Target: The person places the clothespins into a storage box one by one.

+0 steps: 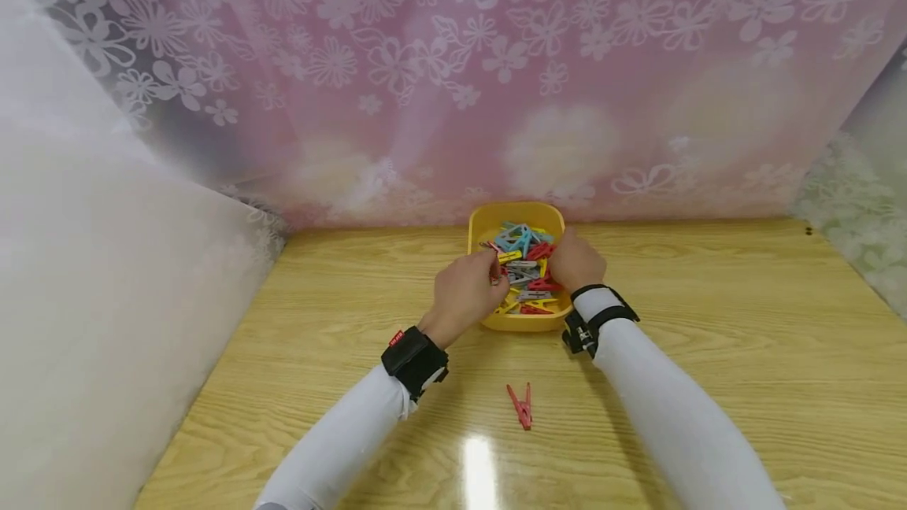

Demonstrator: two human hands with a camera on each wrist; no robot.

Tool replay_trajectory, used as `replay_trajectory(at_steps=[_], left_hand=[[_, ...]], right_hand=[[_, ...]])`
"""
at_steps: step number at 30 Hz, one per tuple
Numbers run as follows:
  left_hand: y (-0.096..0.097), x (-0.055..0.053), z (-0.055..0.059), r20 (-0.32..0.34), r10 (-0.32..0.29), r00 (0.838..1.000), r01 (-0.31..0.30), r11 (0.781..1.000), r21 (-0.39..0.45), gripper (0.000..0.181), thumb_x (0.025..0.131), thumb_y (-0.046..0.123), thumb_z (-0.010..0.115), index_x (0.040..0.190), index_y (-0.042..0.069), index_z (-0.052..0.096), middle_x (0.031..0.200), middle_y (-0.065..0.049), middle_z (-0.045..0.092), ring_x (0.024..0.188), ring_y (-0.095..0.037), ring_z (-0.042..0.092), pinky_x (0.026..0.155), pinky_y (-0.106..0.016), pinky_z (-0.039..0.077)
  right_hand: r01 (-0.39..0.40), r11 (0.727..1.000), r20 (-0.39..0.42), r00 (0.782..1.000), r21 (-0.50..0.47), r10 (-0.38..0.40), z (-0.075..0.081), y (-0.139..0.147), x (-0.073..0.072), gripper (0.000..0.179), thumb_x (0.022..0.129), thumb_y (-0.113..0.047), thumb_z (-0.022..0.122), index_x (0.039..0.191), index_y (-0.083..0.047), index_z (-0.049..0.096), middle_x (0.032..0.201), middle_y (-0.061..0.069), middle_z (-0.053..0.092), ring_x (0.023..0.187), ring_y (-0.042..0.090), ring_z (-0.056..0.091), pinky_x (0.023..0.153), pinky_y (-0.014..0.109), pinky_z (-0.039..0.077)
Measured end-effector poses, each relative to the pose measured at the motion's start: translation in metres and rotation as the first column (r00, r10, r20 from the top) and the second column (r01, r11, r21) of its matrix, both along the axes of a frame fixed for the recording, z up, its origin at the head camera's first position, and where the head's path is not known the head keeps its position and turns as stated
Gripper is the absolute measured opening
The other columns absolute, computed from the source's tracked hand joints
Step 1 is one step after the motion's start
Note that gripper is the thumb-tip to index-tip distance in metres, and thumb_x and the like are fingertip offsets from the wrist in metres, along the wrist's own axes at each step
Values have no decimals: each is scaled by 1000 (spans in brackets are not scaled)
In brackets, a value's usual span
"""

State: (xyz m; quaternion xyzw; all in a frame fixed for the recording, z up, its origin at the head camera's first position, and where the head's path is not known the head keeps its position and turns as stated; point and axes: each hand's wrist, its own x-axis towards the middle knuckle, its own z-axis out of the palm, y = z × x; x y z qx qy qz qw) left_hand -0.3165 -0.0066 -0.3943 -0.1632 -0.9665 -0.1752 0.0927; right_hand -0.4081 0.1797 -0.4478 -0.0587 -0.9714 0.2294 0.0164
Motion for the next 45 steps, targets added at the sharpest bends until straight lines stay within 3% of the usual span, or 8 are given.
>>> replay_trajectory(at_steps=[4,7,11,15,28,33,40,45], left_hand=[[-6,14,-5,23,-61,998,61,998,13,21,89,29,65,75,20,53,57,7,45,48,-10,42,42,-25,26],[-12,24,-10,63,-181,982,180,984,8,18,88,30,66,78,21,54,62,9,47,52,-8,44,45,-23,30],[-20,31,-16,172,-388,906,400,915,-43,12,88,27,67,93,19,59,74,11,52,63,-5,47,55,-21,37],[-25,37,-22,281,-485,828,517,854,-51,17,87,21,67,103,18,62,87,11,55,74,-4,49,62,-20,41],[-18,48,-39,349,-616,707,674,735,-69,41,83,4,63,122,18,63,113,9,54,87,-1,46,69,-13,39],[-12,50,-42,356,-665,657,730,680,-76,48,82,-4,60,124,19,61,120,10,52,101,3,46,82,-11,37],[-6,52,-39,391,-670,631,752,653,-94,46,83,-6,61,122,19,63,119,9,51,94,3,48,80,-10,37],[-5,53,-37,395,-650,649,742,656,-139,35,85,-1,64,114,19,66,105,9,52,85,1,47,73,-11,38]], right_hand=[[-5,1000,9,1000,-3,5,1,0,2,32,94,-14,48,119,5,45,96,24,63,80,36,64,67,51,51],[-5,1000,24,1000,-2,5,3,0,2,33,94,-14,49,121,5,44,97,24,63,82,37,63,69,52,51],[-4,1000,27,1000,1,4,4,0,2,34,94,-15,49,121,6,43,98,25,62,83,38,63,70,52,51],[2,1000,25,1000,3,-2,4,-1,1,34,94,-15,49,120,6,43,98,25,62,84,38,63,71,52,51],[-7,1000,20,1000,11,7,3,-2,2,34,94,-15,51,118,7,43,97,25,62,83,37,64,69,51,51],[0,1000,20,1000,10,0,3,-2,2,33,94,-15,51,118,6,44,96,24,62,82,36,63,70,51,51],[-2,1000,48,999,0,2,3,-2,1,35,93,-16,54,119,6,43,95,23,62,80,35,63,71,51,52],[4,1000,56,998,4,-4,4,-2,1,37,93,-16,54,121,6,42,95,23,61,80,35,63,71,50,52]])
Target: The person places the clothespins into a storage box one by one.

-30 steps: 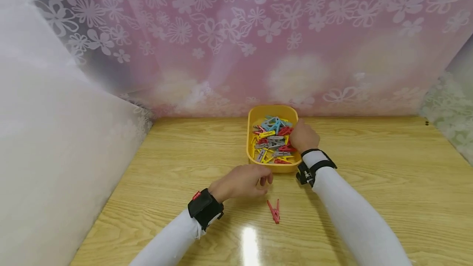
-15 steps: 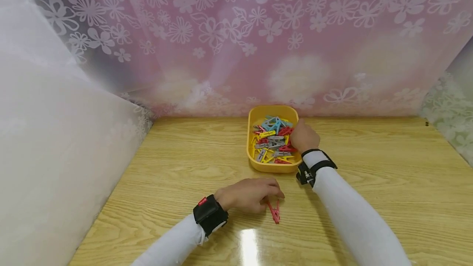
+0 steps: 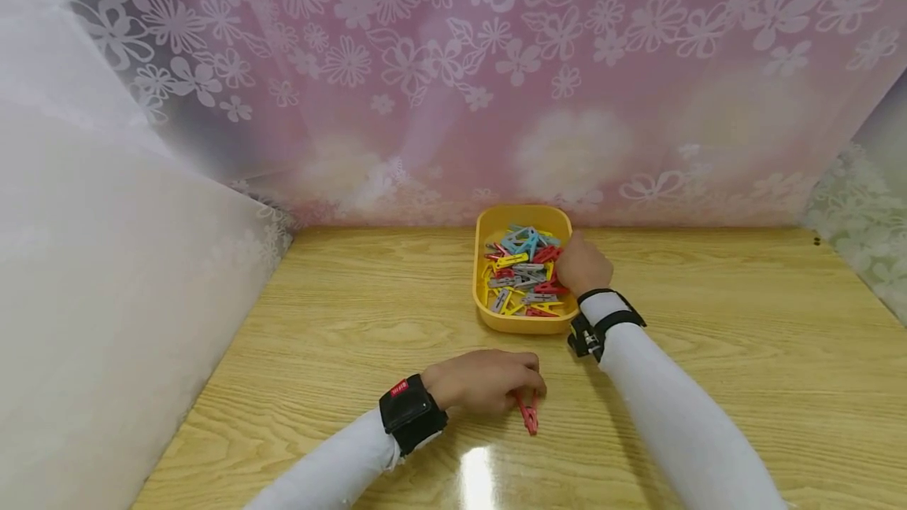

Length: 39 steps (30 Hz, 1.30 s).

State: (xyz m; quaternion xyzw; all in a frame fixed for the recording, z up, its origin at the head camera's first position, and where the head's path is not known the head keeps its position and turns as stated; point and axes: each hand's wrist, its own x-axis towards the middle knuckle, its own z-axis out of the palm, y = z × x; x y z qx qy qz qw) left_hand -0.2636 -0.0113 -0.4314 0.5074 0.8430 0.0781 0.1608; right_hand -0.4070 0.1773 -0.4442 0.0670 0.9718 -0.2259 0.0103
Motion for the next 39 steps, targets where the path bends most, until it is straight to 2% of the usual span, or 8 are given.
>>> replay_trajectory(at_steps=[6,10,16,21,25,30,35,39], left_hand=[[-5,1,-1,-110,15,994,-19,999,-28,16,88,17,69,103,23,67,92,11,50,77,1,46,64,-13,37],[-9,1,-3,-135,47,990,-51,998,-23,15,88,28,70,101,23,67,90,11,49,75,-1,44,62,-14,36],[-14,-1,-2,-65,113,992,-110,993,34,18,86,35,71,99,24,69,92,16,54,77,1,46,66,-15,38],[-23,-4,8,34,198,980,-200,970,138,22,85,39,71,101,24,69,92,16,58,74,3,49,64,-15,41],[-31,-8,15,51,248,967,-253,937,241,27,86,41,70,103,20,70,93,11,62,71,3,50,62,-16,41],[-38,-12,20,55,311,949,-310,879,363,29,86,42,70,103,18,70,91,6,63,72,-3,53,64,-20,42],[-42,-19,23,84,412,907,-404,799,447,26,84,37,73,101,18,69,84,0,63,71,-6,53,60,-24,42],[-46,-23,24,78,502,861,-466,718,516,26,84,33,74,102,14,70,86,0,63,67,-6,52,56,-25,40]], right_hand=[[-4,1000,6,1000,-3,4,0,-1,0,35,94,-16,52,121,6,42,96,23,61,82,35,63,73,51,51],[-1,1000,1,1000,-2,1,0,0,0,36,94,-16,51,122,6,42,98,24,61,83,36,62,74,52,50],[-12,1000,-9,1000,-11,12,-1,2,-1,35,95,-15,51,120,6,43,97,23,61,84,36,62,74,53,50],[-20,1000,-12,1000,-15,19,1,3,1,35,94,-14,51,121,6,42,97,23,61,84,36,62,74,53,50],[-35,999,8,999,-27,35,3,3,3,36,93,-13,51,121,6,41,96,23,61,83,36,62,74,53,50],[-72,996,37,997,-46,74,6,6,4,36,94,-14,47,122,7,40,94,22,60,84,36,62,74,53,50],[-139,985,71,987,-99,147,9,13,1,36,99,-22,36,120,7,40,88,18,55,78,32,59,63,42,48],[-183,972,55,980,-149,193,9,19,1,34,100,-27,33,104,3,48,77,12,50,67,26,56,52,32,42]])
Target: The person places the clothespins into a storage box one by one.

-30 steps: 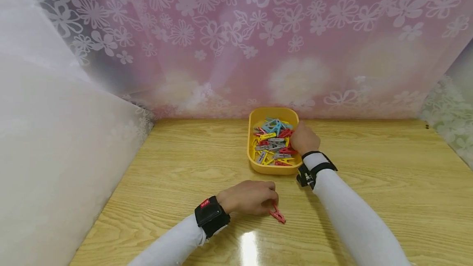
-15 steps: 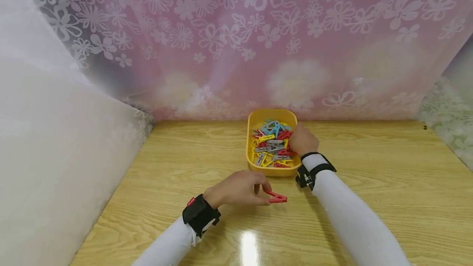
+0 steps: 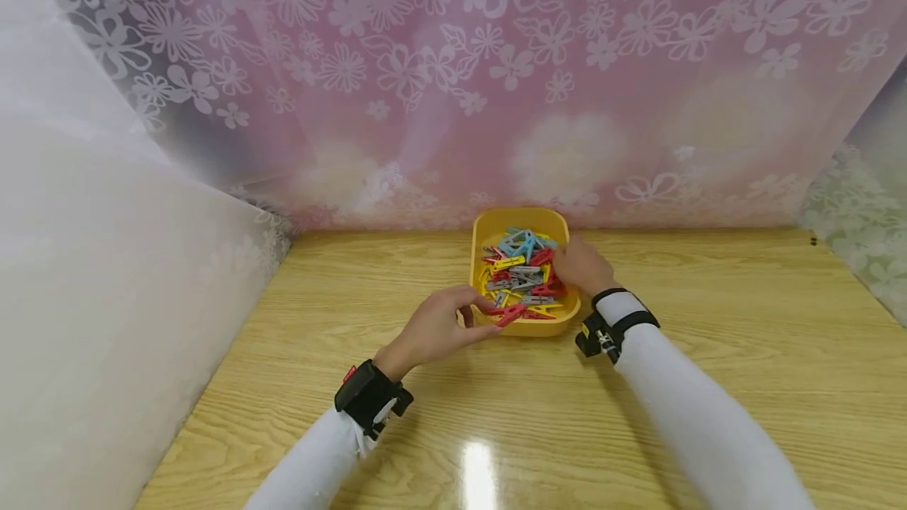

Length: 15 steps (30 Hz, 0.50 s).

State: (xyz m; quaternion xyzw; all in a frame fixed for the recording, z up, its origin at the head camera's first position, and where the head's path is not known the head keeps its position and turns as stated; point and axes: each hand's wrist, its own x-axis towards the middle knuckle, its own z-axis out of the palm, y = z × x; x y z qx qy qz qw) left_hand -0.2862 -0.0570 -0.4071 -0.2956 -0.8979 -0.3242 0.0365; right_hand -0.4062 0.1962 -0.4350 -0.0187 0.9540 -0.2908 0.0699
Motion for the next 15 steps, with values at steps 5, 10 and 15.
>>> replay_trajectory(at_steps=[5,10,15], left_hand=[[0,-8,4,-76,127,989,-127,992,9,29,85,34,73,102,11,70,91,2,64,63,-5,52,55,-25,41],[4,-26,11,-85,229,970,-232,973,-17,31,85,37,72,103,11,70,94,-2,65,63,-9,51,53,-26,41],[15,-53,16,-84,298,951,-302,952,-45,33,86,41,69,105,14,71,94,-2,66,64,-10,52,52,-25,40]], right_hand=[[-23,995,-44,999,-92,19,1,8,6,38,100,-27,37,117,4,52,77,12,52,61,22,54,50,29,41],[-53,982,-49,998,-183,44,4,13,12,50,101,-25,39,137,8,40,94,20,59,63,21,58,51,29,49],[-67,969,-28,998,-238,62,4,13,15,44,102,-22,39,135,6,42,95,20,59,65,22,60,53,29,51]])
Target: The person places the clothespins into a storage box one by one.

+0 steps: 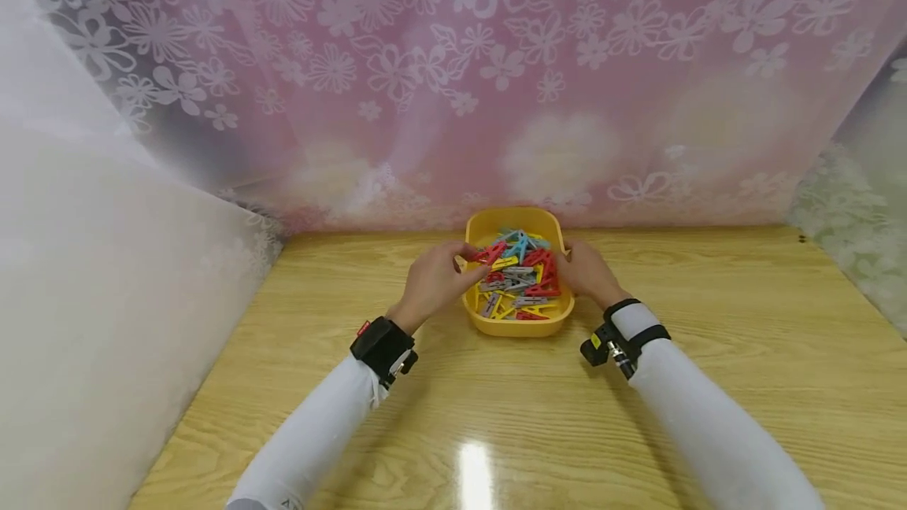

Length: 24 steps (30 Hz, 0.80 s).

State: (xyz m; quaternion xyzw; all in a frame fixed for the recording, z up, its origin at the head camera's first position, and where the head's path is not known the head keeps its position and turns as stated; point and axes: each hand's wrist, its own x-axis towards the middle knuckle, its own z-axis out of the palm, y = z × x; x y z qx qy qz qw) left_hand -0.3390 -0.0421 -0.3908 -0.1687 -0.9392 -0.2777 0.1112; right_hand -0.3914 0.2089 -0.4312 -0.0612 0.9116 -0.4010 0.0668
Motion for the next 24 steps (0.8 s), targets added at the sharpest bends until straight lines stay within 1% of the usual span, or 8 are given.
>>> replay_trajectory(at_steps=[3,5,7,9,12,15,21,24], left_hand=[[9,-16,2,-15,29,999,-29,999,-14,35,88,42,67,106,12,71,93,-3,67,63,-12,54,51,-26,40],[15,-25,1,-43,51,998,-53,997,-47,37,90,41,65,108,10,70,98,-6,68,68,-15,57,53,-28,44],[21,-32,-2,-48,76,996,-81,992,-101,42,91,43,63,113,7,67,105,-8,66,79,-20,61,61,-32,49],[24,-37,-6,-34,101,994,-105,981,-161,47,92,44,60,119,5,64,116,-11,62,96,-24,60,76,-36,51],[22,-39,-14,4,130,992,-127,972,-198,49,93,43,60,123,5,61,125,-13,56,114,-29,52,92,-39,45],[17,-38,-18,7,137,991,-134,978,-161,42,94,37,60,120,5,63,129,-12,54,121,-29,48,96,-40,42],[11,-40,-17,-22,143,989,-144,985,-93,35,95,34,59,115,5,65,139,-10,47,124,-28,45,93,-38,44],[8,-40,-18,-22,160,987,-161,984,-80,36,94,33,60,117,6,63,135,-9,50,116,-27,51,87,-38,47]], right_hand=[[1,1000,19,1000,-9,-1,-2,-6,0,43,103,-22,38,136,6,41,93,18,57,68,23,59,55,28,51],[3,1000,17,1000,-2,-3,-4,-11,1,44,103,-22,38,137,6,40,94,17,57,71,23,59,56,28,51],[1,1000,14,1000,-3,-1,-7,-16,2,44,104,-22,38,137,6,38,97,17,57,76,24,58,59,27,51],[-6,1000,-4,1000,-2,6,-9,-20,3,44,104,-22,38,137,8,39,98,18,57,79,25,58,60,28,51],[-16,1000,-18,1000,-7,16,-12,-24,4,44,104,-22,38,136,9,39,102,19,57,82,27,58,64,29,50],[-11,1000,-21,1000,-3,11,-13,-24,4,45,104,-22,36,137,8,37,106,20,56,87,27,57,68,31,50],[22,999,1,1000,-24,-22,-9,-19,4,47,105,-24,33,141,6,33,118,23,53,99,31,56,83,41,50],[28,999,12,1000,-45,-28,-8,-17,3,50,105,-27,32,142,6,31,122,24,52,103,32,55,86,42,49]])
